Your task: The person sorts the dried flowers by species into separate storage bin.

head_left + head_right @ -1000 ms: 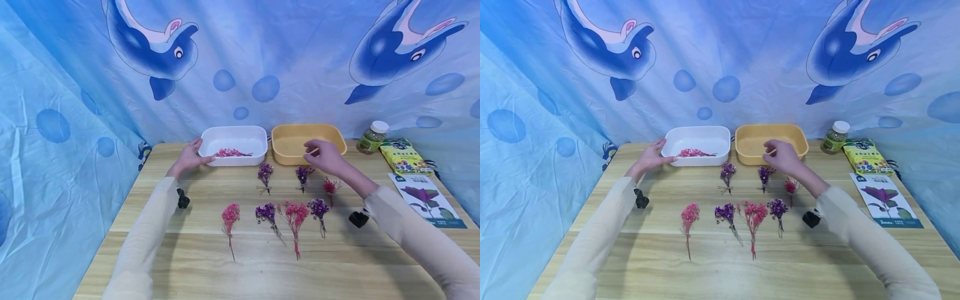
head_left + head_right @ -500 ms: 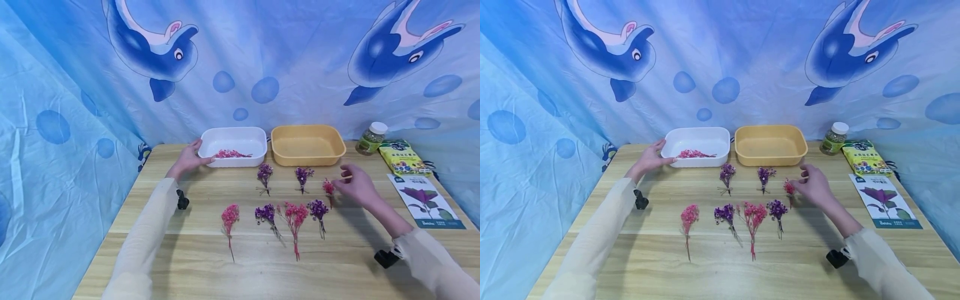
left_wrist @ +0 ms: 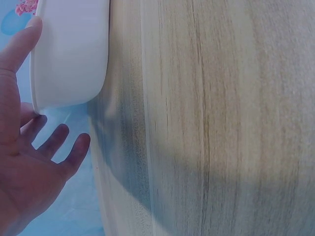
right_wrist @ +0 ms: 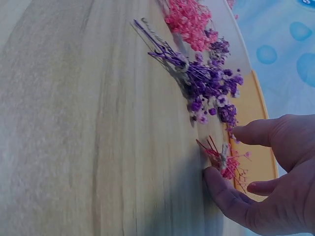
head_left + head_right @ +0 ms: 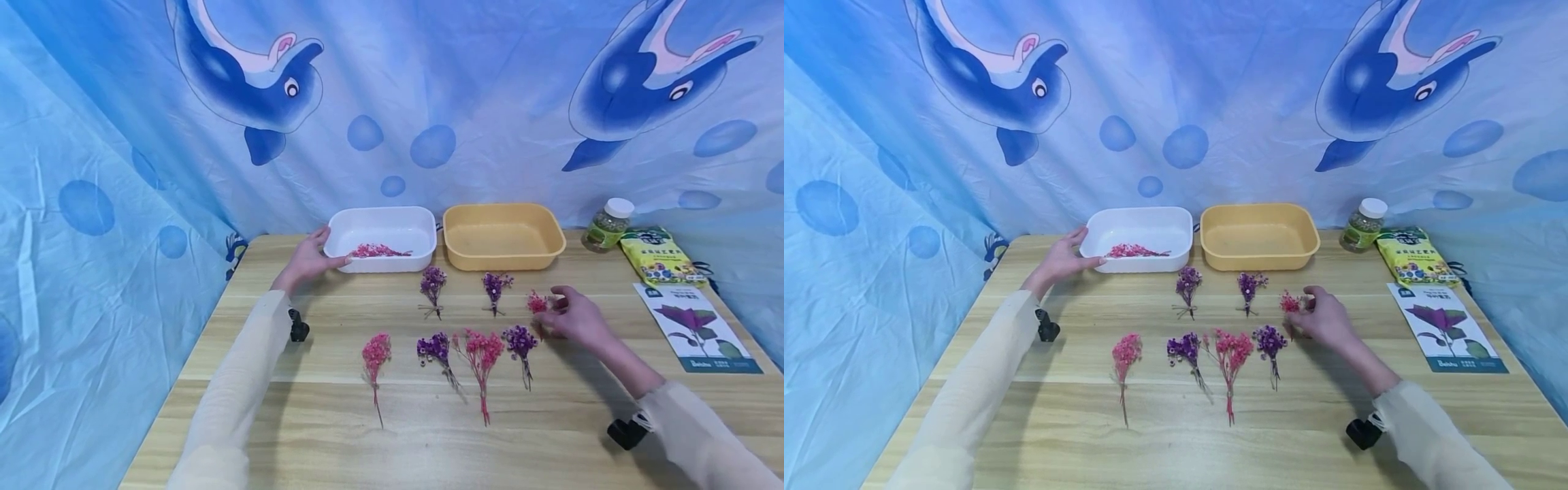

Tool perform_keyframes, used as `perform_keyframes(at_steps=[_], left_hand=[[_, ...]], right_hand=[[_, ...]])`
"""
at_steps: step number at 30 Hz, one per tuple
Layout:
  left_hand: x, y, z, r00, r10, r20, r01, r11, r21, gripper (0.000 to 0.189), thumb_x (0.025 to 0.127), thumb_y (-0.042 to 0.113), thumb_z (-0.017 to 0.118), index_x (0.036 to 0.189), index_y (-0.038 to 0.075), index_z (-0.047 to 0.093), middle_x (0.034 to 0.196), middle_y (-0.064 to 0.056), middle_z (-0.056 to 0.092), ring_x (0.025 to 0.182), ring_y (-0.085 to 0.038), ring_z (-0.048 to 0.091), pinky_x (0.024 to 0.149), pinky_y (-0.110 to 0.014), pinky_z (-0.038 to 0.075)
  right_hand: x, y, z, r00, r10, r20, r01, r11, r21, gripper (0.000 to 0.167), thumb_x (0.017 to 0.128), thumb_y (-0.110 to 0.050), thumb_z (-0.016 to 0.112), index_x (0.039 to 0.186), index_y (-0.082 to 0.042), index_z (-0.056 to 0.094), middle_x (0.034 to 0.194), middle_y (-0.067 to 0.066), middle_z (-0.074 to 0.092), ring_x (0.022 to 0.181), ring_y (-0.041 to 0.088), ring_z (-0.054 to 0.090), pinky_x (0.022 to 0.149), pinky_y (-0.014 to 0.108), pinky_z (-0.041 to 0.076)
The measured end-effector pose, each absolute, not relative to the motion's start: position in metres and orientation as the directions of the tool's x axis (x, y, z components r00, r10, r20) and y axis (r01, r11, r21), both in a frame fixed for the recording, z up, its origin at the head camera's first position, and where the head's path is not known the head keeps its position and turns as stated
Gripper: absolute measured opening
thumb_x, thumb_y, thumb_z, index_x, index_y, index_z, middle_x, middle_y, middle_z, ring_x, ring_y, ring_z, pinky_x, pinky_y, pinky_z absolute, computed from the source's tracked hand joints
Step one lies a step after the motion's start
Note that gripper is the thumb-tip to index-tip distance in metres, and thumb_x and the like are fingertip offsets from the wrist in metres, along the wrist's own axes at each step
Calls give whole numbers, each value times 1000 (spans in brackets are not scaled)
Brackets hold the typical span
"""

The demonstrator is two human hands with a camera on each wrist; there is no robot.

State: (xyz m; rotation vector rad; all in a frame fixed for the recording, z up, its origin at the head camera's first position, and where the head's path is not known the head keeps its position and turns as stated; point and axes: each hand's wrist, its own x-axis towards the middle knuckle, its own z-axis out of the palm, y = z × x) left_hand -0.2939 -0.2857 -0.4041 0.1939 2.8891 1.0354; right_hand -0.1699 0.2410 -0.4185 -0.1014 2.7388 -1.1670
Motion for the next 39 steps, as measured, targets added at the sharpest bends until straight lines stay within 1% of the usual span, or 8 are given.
perform_keyframes(at_steps=[1, 6, 14, 17, 21, 24, 32, 39], left_hand=[[-294, -286, -404, -990, 142, -18, 98, 765, 637, 111, 80, 45, 83, 156, -2, 18, 165, -17, 11, 149, -40, 10, 119, -54, 14], [-294, -285, -403, -989, 147, -14, 104, 763, 639, 111, 80, 45, 83, 156, -2, 18, 165, -17, 11, 149, -39, 10, 120, -53, 13], [-295, -285, -402, -989, 150, -10, 110, 766, 633, 111, 80, 46, 83, 156, -2, 18, 165, -17, 11, 149, -40, 10, 119, -54, 14], [-295, -284, -402, -989, 148, -12, 107, 767, 632, 110, 80, 45, 83, 156, -2, 19, 165, -18, 12, 149, -40, 10, 119, -54, 14], [-294, -284, -401, -989, 144, -12, 103, 764, 637, 109, 80, 44, 83, 156, -2, 19, 165, -18, 12, 149, -41, 10, 119, -54, 14], [-294, -284, -402, -989, 144, -15, 102, 763, 638, 110, 80, 45, 83, 156, -2, 19, 165, -18, 11, 149, -41, 9, 119, -55, 14], [-292, -284, -402, -990, 141, -18, 96, 761, 642, 110, 80, 44, 83, 156, -2, 19, 165, -17, 11, 149, -40, 8, 119, -56, 13], [-291, -283, -402, -991, 134, -19, 91, 763, 640, 110, 80, 45, 83, 156, -2, 18, 165, -16, 11, 149, -40, 9, 119, -55, 14]], right_hand=[[-170, 240, -419, -986, -125, -112, -9, 708, -706, 89, 85, -26, 80, 143, 19, 31, 120, 39, 54, 105, 49, 57, 89, 56, 53], [-172, 235, -423, -991, -127, -51, -62, 750, -658, 86, 82, -22, 82, 138, 22, 35, 115, 39, 57, 102, 51, 58, 89, 60, 51], [-176, 234, -429, -992, -126, 16, -111, 793, -598, 72, 81, -18, 80, 130, 22, 44, 101, 34, 62, 86, 45, 61, 78, 58, 53], [-177, 233, -430, -991, -132, 20, -118, 799, -589, 68, 81, -13, 78, 130, 22, 45, 100, 34, 62, 86, 45, 61, 78, 58, 52], [-177, 231, -431, -991, -133, 16, -117, 806, -581, 66, 81, -9, 76, 131, 21, 45, 105, 36, 61, 94, 50, 59, 83, 62, 50], [-177, 232, -432, -991, -135, 17, -120, 809, -575, 64, 79, -6, 75, 130, 20, 47, 107, 36, 60, 97, 51, 58, 85, 64, 49], [-176, 235, -433, -987, -152, 53, -153, 789, -595, 61, 73, 0, 73, 126, 18, 51, 103, 30, 63, 89, 41, 63, 80, 57, 53], [-175, 237, -433, -981, -171, 97, -193, 751, -632, 58, 74, 3, 70, 127, 18, 51, 101, 29, 63, 86, 38, 64, 78, 56, 55]])
